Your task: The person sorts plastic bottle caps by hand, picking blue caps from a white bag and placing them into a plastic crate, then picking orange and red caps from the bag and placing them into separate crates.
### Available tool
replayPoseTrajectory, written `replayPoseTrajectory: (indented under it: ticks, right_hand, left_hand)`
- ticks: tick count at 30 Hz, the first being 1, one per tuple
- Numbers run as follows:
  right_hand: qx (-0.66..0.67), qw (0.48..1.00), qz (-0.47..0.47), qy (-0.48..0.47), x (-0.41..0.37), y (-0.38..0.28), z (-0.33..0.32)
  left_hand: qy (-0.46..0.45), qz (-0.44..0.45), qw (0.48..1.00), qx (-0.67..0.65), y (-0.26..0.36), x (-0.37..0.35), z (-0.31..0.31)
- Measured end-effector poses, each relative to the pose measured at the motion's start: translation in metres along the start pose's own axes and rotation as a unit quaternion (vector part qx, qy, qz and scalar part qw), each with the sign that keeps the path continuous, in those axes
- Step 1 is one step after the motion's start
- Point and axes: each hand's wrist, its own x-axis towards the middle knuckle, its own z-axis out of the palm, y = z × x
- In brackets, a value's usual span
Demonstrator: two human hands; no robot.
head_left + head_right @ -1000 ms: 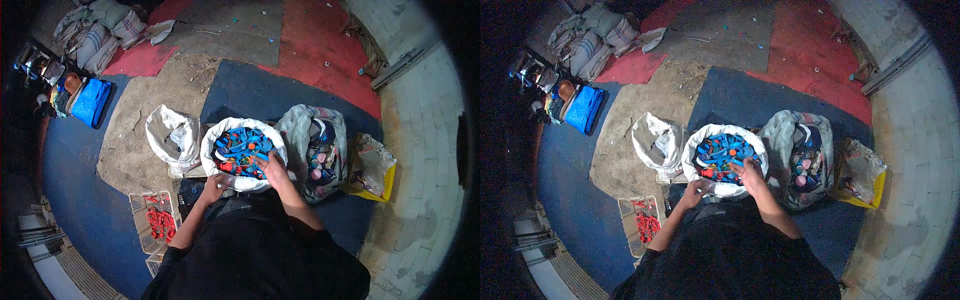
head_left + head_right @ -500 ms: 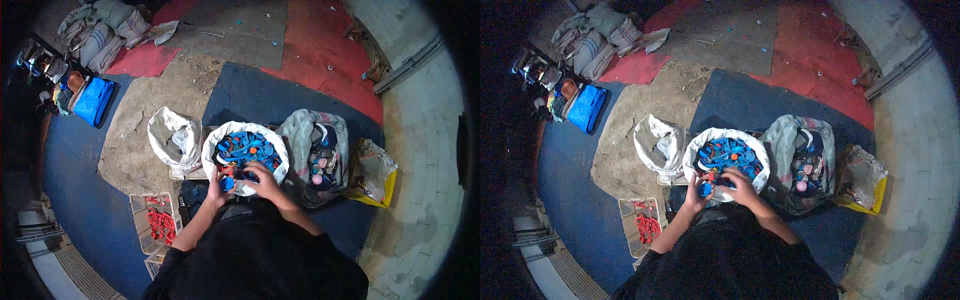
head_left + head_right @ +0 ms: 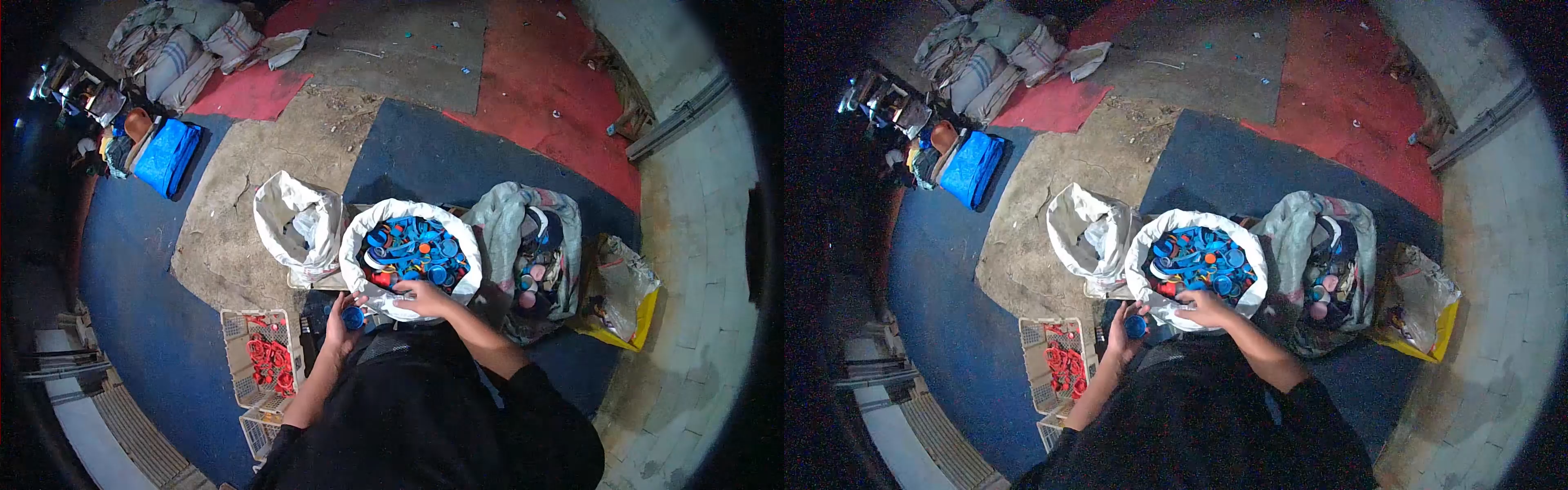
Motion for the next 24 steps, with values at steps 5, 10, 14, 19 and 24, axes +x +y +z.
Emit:
replayPoseTrajectory:
  ticks: [5,10,14,19,24]
  right_hand:
    - [-0.125,0.926,-0.049,0.353,0.026,0.013,-0.043]
    - [-0.280,0.925,0.119,0.228,0.013,0.050,-0.058]
    - [-0.284,0.927,0.156,0.187,-0.002,0.049,-0.045]
    - [-0.290,0.917,0.112,0.248,-0.008,0.054,-0.035]
    - [-0.201,0.907,0.021,0.369,-0.024,0.038,-0.038]
  left_hand:
    - [-0.006,0.040,0.999,-0.033,0.000,-0.008,-0.004]
    - [0.021,0.034,0.999,-0.034,-0.009,-0.010,-0.018]
    - [0.010,0.037,0.999,-0.021,-0.017,-0.003,-0.017]
    - [-0.008,0.024,1.000,0.004,-0.011,0.002,0.005]
    - [-0.027,0.018,0.999,0.039,-0.004,0.007,0.027]
